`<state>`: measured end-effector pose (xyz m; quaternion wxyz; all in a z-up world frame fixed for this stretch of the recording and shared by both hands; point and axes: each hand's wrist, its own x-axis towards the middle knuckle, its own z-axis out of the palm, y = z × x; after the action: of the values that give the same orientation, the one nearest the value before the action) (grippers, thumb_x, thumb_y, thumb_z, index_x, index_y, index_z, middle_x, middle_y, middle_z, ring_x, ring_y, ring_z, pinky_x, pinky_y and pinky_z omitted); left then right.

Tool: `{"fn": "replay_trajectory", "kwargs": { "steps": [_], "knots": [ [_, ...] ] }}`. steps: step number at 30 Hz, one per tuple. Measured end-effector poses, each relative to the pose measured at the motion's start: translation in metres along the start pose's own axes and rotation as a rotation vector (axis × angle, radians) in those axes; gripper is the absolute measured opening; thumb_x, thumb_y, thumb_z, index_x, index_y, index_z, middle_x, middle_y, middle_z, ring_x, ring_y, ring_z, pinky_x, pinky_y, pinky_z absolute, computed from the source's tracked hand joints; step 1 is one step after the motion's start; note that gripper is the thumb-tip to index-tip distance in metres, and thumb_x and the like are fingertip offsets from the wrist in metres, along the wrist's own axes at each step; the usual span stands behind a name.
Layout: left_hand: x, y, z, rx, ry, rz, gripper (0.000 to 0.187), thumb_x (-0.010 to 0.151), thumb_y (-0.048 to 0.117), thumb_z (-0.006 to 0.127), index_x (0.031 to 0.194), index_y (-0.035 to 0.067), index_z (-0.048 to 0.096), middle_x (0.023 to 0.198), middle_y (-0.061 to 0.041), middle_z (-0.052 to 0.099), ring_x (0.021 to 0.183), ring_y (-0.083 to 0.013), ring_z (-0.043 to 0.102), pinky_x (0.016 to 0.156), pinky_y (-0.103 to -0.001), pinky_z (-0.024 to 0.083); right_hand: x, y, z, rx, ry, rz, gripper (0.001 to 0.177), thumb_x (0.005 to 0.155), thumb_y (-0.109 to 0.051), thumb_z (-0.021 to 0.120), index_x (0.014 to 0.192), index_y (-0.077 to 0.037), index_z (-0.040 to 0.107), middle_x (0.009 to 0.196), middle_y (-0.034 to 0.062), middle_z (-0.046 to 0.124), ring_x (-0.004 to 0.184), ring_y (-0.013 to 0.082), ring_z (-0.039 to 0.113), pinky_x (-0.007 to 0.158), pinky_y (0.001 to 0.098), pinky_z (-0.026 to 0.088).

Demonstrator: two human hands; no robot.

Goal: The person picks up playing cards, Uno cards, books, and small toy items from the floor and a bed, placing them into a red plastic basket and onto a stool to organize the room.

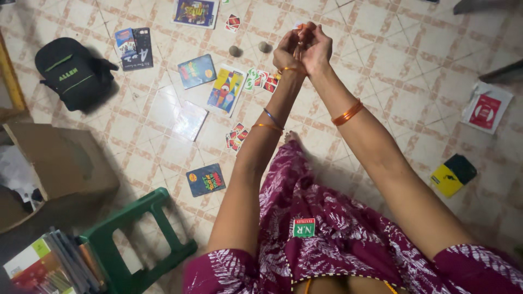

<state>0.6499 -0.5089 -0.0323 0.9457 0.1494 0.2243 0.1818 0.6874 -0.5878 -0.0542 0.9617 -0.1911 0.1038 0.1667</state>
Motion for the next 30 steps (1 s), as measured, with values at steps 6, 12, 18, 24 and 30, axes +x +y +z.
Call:
{"fn": "replay_trajectory", "kwargs": {
  "steps": [6, 12, 18, 24, 30],
  "knots": [
    [0.059, 0.0, 0.023, -0.023, 0.16, 0.027, 0.025, 0.096, 0.012, 0.056, 0.111, -0.003, 0.07, 0.1, -0.012, 0.071, 0.092, -0.0242, 0.067, 0.08, -0.034, 0.055, 0.066, -0.003, 0.014, -0.094, 0.064, 0.063, 0.032, 0.102, -0.03, 0.054, 0.102, -0.003, 0.071, 0.082, 0.0085, 0.068, 0.076, 0.0198, 0.061, 0.069, 0.0327, 0.049],
    [0.118, 0.001, 0.036, -0.037, 0.161, 0.029, 0.027, 0.095, 0.015, 0.055, 0.113, -0.001, 0.069, 0.101, -0.012, 0.071, 0.097, -0.0252, 0.066, 0.086, -0.035, 0.054, 0.119, -0.006, 0.036, -0.084, 0.051, 0.13, 0.032, 0.103, -0.031, 0.055, 0.101, -0.004, 0.071, 0.083, 0.0062, 0.068, 0.076, 0.0191, 0.062, 0.07, 0.0323, 0.049],
    [0.148, 0.005, 0.047, -0.063, 0.178, -0.025, 0.026, 0.097, 0.018, 0.061, 0.116, 0.002, 0.066, 0.105, -0.011, 0.07, 0.1, -0.0246, 0.066, 0.091, -0.037, 0.051, 0.156, -0.005, 0.035, -0.057, 0.083, 0.176, 0.031, 0.104, -0.031, 0.055, 0.099, -0.005, 0.071, 0.082, 0.0056, 0.068, 0.076, 0.0188, 0.062, 0.07, 0.0318, 0.049],
    [0.174, 0.003, 0.048, -0.051, 0.203, 0.031, 0.03, 0.096, 0.024, 0.061, 0.114, 0.001, 0.068, 0.106, -0.012, 0.072, 0.1, -0.0231, 0.067, 0.087, -0.032, 0.053, 0.181, -0.003, 0.043, -0.08, 0.004, 0.2, 0.031, 0.104, -0.031, 0.054, 0.1, -0.006, 0.071, 0.082, 0.0063, 0.068, 0.075, 0.0186, 0.062, 0.068, 0.0306, 0.048],
    [0.198, -0.001, 0.058, -0.062, 0.272, 0.083, 0.03, 0.095, 0.021, 0.061, 0.116, 0.0, 0.067, 0.107, -0.013, 0.072, 0.1, -0.0237, 0.068, 0.088, -0.034, 0.053, 0.209, -0.008, 0.052, -0.106, 0.107, 0.27, 0.032, 0.103, -0.032, 0.054, 0.098, -0.006, 0.071, 0.08, 0.0064, 0.068, 0.073, 0.0184, 0.062, 0.067, 0.0308, 0.049]
  ]
}}
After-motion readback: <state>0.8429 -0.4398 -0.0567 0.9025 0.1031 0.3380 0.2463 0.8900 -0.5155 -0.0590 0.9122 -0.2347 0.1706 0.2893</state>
